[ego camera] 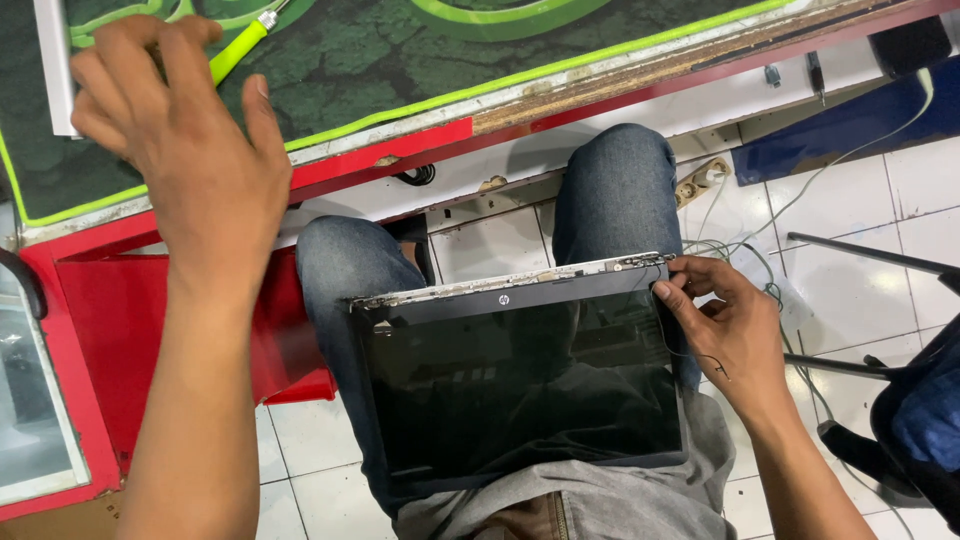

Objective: The person works on a disassembled laptop, initially handling the motherboard and then focusing on the screen assembly. They remove a metal strip from the top of the screen and later insert a thin white strip into the screen's edge, pressing it into place.

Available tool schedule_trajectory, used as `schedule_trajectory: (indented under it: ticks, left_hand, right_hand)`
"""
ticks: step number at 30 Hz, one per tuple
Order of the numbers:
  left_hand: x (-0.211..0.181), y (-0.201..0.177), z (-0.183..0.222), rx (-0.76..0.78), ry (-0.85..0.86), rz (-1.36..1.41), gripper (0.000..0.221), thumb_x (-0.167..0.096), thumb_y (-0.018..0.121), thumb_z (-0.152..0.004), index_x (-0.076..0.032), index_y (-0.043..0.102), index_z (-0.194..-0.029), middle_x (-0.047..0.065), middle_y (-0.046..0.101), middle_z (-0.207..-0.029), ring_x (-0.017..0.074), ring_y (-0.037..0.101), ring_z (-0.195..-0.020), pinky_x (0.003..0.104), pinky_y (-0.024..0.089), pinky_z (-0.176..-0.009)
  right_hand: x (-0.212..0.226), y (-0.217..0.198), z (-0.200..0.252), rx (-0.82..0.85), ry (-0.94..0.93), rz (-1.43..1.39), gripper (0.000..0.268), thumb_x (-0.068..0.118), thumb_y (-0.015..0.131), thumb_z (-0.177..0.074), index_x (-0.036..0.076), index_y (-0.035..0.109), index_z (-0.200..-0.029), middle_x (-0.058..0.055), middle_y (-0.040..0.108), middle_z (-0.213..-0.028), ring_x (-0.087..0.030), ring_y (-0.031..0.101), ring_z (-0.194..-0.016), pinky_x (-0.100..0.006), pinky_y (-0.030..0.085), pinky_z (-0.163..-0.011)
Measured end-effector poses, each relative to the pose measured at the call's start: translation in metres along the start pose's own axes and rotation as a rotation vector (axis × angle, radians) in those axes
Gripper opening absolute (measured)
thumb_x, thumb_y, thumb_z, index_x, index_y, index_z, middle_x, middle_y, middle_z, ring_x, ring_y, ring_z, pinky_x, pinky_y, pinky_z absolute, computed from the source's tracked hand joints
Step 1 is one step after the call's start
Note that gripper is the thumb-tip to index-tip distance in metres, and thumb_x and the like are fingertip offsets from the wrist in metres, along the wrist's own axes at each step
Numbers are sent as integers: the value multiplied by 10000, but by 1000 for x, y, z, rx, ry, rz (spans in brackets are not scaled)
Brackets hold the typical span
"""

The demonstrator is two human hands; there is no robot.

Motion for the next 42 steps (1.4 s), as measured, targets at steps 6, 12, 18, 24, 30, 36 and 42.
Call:
schedule_trajectory:
  ticks: [6, 12, 18, 24, 30, 36, 42]
  left_hand:
    - [-86, -5, 50, 287, 252, 347, 158, -45, 782, -1132, -34, 648, -1050, 114, 579, -1029, 336, 512, -949, 485, 382, -873]
    - [-136, 17, 122, 593, 373, 412, 217, -233, 756, -1096, -57, 702, -1209, 90, 645, -1122, 290, 606, -1061, 470, 472, -987]
    - [-130, 21, 147, 536, 325, 402, 236, -136, 656, -1145, -21, 694, -1348, 117, 686, -1288, 307, 636, -1186, 467, 524, -988]
    - [-125, 35, 153, 446, 242, 350, 288, -229, 736, -1114, -61, 693, -1344, 170, 638, -1281, 344, 625, -1200, 515, 556, -1037]
    - [-113, 75, 166, 789, -6, 541, 458, -371, 449, -1207, -102, 584, -1552, 210, 665, -1394, 459, 621, -1340, 644, 471, -1139]
    - [-128, 40, 152, 741, -172, 752, 453, -384, 395, -1209, -67, 549, -1493, 217, 656, -1378, 493, 644, -1269, 613, 488, -1076]
    - [-139, 5, 177, 757, -755, 871, 536, -509, 433, -1154, -125, 587, -1495, 100, 714, -1461, 352, 651, -1409, 519, 527, -1098]
  right_hand:
    - [5, -3, 5, -2, -38, -42, 313, 235, 863, -1012, 132, 794, -1299, 26, 776, -1053, -100, 709, -938, -274, 574, -745]
    - [3, -7, 12, 45, -24, 28, 325, 306, 847, -1012, 131, 818, -1285, 22, 787, -992, -118, 727, -959, -309, 590, -794]
    - [-19, -19, 66, 477, 328, 561, 534, 616, 662, -1053, 123, 845, -959, -67, 740, -737, -205, 677, -726, -320, 505, -756]
    - [-74, -13, 99, 612, 654, 171, 360, 307, 862, -1037, 34, 735, -1234, -203, 952, -1051, -296, 890, -947, -362, 550, -916]
    - [-86, -60, 102, 227, 467, -323, 825, -247, 688, -1014, 108, 562, -1748, -372, 509, -802, -586, 581, -649, -733, 556, -708]
    - [-96, -104, 107, 30, -176, -394, 706, 90, 622, -969, -81, 584, -1653, -362, 712, -885, -424, 699, -601, -455, 591, -700]
    - [82, -64, 115, -185, -257, -715, 748, 143, 395, -1078, -121, 341, -1775, -304, 509, -1667, -447, 555, -1482, -526, 468, -1170]
Point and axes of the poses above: each hand's wrist, its own z-axis away from the middle knuckle, its own y-axis out of the palm, x = y × z, the point moved 4 cm from there along -z, towards the middle knuckle
